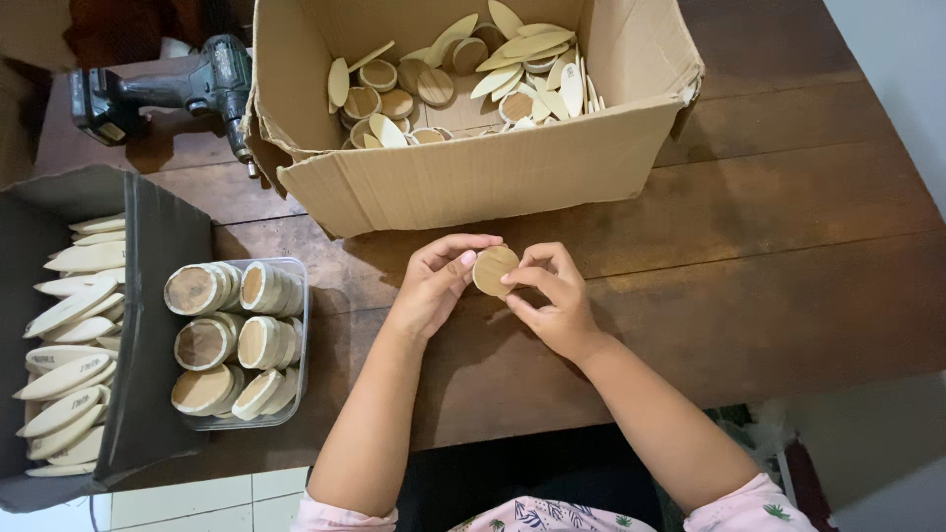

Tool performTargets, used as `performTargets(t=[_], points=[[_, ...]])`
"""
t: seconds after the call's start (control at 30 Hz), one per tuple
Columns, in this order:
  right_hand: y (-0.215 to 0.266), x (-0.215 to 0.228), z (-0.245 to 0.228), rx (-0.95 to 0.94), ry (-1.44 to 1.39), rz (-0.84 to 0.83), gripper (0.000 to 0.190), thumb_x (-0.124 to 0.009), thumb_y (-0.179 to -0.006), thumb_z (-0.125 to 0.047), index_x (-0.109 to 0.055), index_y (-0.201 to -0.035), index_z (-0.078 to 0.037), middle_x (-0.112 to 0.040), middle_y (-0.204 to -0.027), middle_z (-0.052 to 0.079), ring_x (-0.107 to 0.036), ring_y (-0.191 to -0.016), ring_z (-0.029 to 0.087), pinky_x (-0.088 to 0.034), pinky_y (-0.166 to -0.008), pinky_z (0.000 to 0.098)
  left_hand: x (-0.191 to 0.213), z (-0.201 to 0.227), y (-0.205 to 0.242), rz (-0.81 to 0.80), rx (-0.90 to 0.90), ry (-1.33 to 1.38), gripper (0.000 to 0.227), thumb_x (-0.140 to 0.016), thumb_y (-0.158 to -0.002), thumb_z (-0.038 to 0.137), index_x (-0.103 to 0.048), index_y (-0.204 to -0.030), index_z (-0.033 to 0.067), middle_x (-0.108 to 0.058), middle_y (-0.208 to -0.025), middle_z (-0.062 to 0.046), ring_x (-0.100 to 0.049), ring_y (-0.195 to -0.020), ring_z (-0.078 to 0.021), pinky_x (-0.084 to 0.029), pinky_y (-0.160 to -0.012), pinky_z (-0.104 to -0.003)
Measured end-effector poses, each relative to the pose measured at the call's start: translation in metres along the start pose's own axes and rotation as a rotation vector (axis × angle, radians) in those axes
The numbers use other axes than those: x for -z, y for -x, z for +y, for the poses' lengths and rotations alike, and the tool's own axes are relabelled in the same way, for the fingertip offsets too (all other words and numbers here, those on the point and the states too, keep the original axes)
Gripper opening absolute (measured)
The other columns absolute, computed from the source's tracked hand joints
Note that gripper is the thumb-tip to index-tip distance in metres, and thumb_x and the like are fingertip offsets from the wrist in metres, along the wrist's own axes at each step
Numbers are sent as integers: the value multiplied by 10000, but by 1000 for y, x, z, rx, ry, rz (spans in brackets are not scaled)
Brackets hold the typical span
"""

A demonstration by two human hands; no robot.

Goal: The person sorts small wooden pieces from a cardboard box into two separate containers on a wooden table. They pick up each piece, briefly inspect it, and place it into either a gray bin or a clear plastic container based on its shape.

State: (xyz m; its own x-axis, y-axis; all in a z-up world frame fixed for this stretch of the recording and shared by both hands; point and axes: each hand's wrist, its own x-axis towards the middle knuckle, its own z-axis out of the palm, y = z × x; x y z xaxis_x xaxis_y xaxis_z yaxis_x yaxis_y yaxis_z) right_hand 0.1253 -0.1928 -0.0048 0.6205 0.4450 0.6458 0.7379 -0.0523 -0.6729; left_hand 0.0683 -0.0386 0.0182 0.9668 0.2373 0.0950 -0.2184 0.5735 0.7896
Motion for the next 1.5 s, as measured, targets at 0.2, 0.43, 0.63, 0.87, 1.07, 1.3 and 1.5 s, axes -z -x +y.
performTargets(t=[0.2,0.43,0.63,0.87,1.07,1.3,1.5], points=[[-6,4,-9,-76,-158,0,225,-745,-670,-10,-682,-857,-119,-577,-849,49,-583,-632,140,-503,-586,254,6,-4,-4,39,14,-72,260,-610,-836,124,-623,-1020,-59,-630,-996,-166,-617,-892,-179,-528,-793,-289],[-6,4,-1,-242,-321,52,239,-746,-708,-18,-641,-922,3,-626,-803,100,-627,-660,155,-523,-590,245,25,-21,-5,79,54,-162,289,-632,-838,141,-613,-1060,-44,-591,-874,-106,-600,-733,-137,-544,-642,-222],[-4,6,2,-430,-526,101,318,-704,-764,-45,-553,-1042,-12,-594,-769,93,-591,-620,112,-534,-561,215,23,-21,-6,58,118,-160,326,-641,-827,136,-577,-1080,-58,-599,-784,-154,-624,-564,-160,-529,-476,-198],[-5,3,10,-757,-862,144,161,-654,-794,-35,-559,-912,20,-577,-668,81,-567,-488,96,-501,-404,187,19,-17,-4,10,259,-194,373,-637,-806,104,-543,-1122,-70,-609,-613,-147,-618,-469,-166,-472,-382,-175],[-3,0,21,-932,-928,125,150,-619,-852,-145,-541,-828,-19,-489,-465,96,-456,-317,110,-386,-305,195,4,-2,1,-20,356,-174,334,-612,-824,137,-565,-1092,-56,-597,-544,-145,-607,-425,-153,-449,-347,-166],[-1,-2,23,-1001,-927,81,171,-580,-889,-223,-505,-815,-89,-439,-403,83,-402,-258,105,-334,-265,192,10,-10,0,-14,369,-147,338,-566,-862,201,-562,-1086,-52,-592,-542,-150,-606,-430,-156,-453,-351,-166],[2,-3,24,-727,-771,2,170,-648,-788,5,-534,-912,23,-567,-642,146,-601,-489,180,-505,-390,242,18,-13,-5,88,319,-141,327,-650,-802,145,-606,-1048,-66,-626,-686,-138,-629,-569,-149,-531,-490,-203]])
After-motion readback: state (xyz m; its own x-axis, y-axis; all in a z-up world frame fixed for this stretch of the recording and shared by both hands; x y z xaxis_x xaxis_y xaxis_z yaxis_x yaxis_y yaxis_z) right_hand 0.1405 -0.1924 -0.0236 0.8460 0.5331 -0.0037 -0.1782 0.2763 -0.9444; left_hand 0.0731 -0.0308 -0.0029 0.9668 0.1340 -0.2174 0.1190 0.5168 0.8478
